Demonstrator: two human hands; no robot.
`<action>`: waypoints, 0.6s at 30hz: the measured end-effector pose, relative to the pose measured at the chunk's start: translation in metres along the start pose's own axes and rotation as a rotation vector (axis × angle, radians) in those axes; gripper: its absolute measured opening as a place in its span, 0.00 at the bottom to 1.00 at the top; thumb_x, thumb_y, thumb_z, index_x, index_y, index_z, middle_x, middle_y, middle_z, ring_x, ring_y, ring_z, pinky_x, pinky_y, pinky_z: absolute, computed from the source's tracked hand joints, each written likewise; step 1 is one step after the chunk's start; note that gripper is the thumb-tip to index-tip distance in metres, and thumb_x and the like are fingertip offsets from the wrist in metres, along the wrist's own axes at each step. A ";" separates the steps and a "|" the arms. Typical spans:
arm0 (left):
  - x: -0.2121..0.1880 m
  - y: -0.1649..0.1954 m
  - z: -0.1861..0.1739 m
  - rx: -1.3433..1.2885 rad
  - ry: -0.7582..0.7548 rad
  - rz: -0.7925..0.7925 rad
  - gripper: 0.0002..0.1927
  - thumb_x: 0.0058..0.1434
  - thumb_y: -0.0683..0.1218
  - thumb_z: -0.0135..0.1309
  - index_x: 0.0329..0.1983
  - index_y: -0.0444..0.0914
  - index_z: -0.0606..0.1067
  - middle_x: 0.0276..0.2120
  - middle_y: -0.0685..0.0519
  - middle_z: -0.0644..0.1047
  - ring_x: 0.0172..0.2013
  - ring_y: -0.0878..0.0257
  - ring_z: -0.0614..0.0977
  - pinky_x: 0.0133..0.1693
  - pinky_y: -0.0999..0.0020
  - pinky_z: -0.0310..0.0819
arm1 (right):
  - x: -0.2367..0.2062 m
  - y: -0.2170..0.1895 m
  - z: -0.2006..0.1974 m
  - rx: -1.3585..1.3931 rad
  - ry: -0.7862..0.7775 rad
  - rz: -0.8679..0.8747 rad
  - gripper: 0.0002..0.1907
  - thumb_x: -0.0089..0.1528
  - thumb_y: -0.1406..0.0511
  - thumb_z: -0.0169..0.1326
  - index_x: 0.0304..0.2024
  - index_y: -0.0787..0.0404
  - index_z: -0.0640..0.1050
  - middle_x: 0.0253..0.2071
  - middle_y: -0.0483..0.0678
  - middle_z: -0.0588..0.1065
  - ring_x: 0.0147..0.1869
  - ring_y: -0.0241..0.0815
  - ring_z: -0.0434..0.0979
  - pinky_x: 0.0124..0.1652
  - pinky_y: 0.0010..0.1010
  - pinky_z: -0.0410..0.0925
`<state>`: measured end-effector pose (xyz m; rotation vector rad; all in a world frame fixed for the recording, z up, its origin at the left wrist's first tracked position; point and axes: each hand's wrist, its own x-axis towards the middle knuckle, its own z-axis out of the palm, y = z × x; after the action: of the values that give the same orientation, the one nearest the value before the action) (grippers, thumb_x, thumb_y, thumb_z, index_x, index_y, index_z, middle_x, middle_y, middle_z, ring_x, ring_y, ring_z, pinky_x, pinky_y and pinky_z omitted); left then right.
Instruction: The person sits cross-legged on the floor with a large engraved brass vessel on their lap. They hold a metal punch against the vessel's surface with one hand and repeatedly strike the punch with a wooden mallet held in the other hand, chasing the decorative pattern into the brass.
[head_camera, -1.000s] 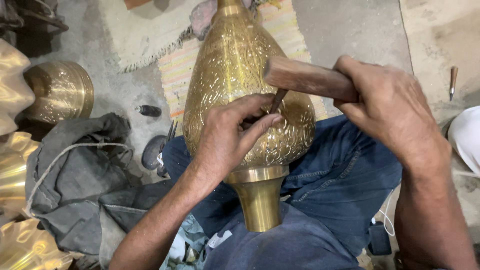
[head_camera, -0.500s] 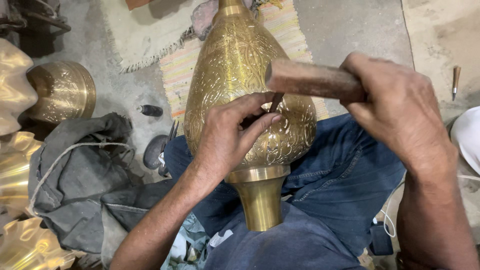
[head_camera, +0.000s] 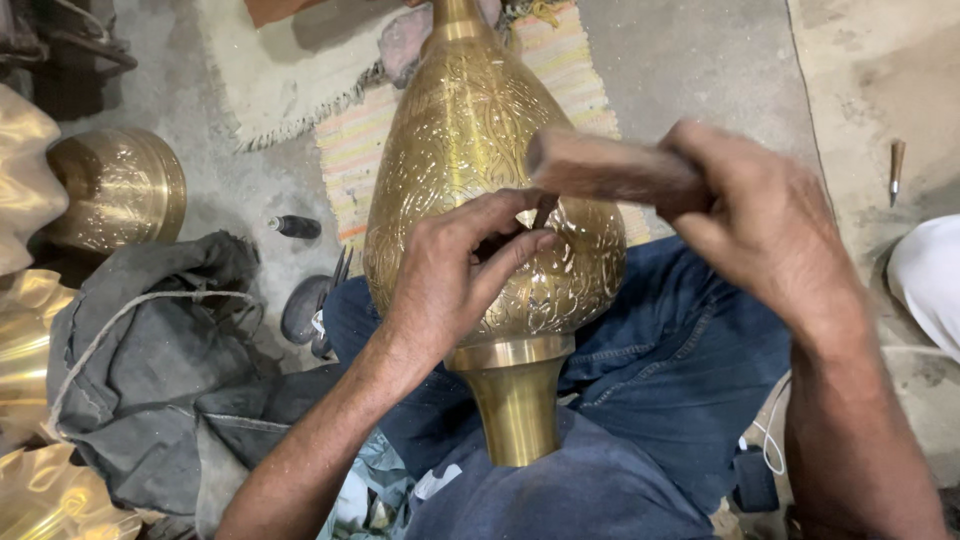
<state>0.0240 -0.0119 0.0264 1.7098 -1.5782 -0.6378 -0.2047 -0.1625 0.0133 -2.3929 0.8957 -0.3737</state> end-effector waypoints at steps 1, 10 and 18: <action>0.000 0.000 0.001 -0.010 -0.004 -0.002 0.16 0.66 0.49 0.61 0.53 0.36 0.79 0.44 0.48 0.85 0.40 0.61 0.89 0.42 0.66 0.87 | 0.000 -0.001 0.000 0.100 0.063 0.013 0.11 0.63 0.72 0.59 0.47 0.63 0.74 0.35 0.52 0.78 0.38 0.45 0.81 0.40 0.38 0.76; 0.001 0.002 0.000 0.004 -0.022 -0.049 0.17 0.65 0.50 0.61 0.54 0.37 0.79 0.43 0.48 0.85 0.40 0.61 0.89 0.42 0.65 0.86 | 0.002 0.006 -0.001 0.158 0.083 0.028 0.08 0.65 0.72 0.59 0.45 0.63 0.74 0.34 0.52 0.77 0.37 0.45 0.80 0.38 0.36 0.75; 0.001 0.004 0.000 -0.020 -0.013 -0.051 0.18 0.64 0.50 0.61 0.54 0.37 0.79 0.44 0.49 0.85 0.39 0.61 0.89 0.41 0.66 0.86 | 0.000 0.009 0.003 0.285 0.069 0.167 0.13 0.64 0.69 0.62 0.49 0.62 0.74 0.37 0.48 0.77 0.39 0.42 0.82 0.38 0.35 0.77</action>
<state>0.0221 -0.0132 0.0294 1.7394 -1.5362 -0.6888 -0.2082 -0.1676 0.0058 -2.0414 0.9938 -0.4864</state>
